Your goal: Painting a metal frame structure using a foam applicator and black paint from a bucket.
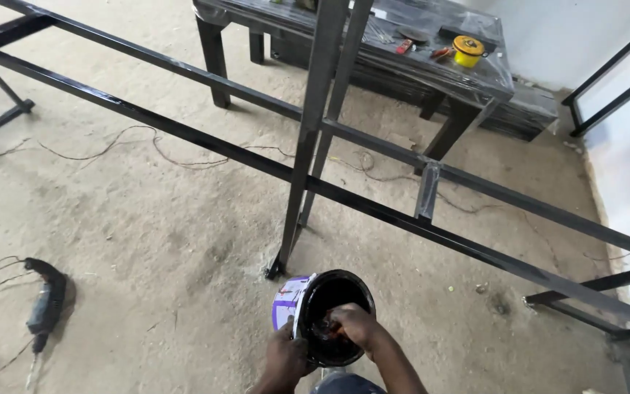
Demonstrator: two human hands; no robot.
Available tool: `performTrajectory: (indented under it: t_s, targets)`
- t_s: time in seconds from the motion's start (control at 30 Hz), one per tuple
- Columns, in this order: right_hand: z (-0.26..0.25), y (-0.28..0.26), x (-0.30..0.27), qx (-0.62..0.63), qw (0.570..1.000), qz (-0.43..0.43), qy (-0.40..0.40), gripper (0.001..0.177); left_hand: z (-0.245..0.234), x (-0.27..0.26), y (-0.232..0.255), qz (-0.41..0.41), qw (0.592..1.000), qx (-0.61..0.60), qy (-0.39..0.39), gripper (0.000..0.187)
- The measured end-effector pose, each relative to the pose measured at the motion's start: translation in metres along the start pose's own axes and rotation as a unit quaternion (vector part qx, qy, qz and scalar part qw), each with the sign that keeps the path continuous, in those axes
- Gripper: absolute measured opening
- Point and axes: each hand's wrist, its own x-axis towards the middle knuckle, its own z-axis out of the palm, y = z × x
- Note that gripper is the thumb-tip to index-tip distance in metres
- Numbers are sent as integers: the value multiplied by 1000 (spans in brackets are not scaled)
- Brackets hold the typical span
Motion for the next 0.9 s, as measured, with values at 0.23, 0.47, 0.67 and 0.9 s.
performTrajectory:
  t_s: [0.23, 0.47, 0.67, 0.9]
  targets:
    - [-100, -21, -44, 261, 957, 95, 81, 10, 37, 13, 4, -29, 999, -43, 14, 53]
    - [-209, 0, -1, 267, 963, -45, 3, 31, 108, 71, -44, 76, 994, 26, 73, 37]
    - [-279, -11, 47, 207, 974, -69, 63, 39, 162, 59, -33, 7, 984, -144, 104, 39]
    - [-296, -76, 58, 169, 959, -105, 203, 16, 172, 81, -40, -15, 976, -177, 122, 39]
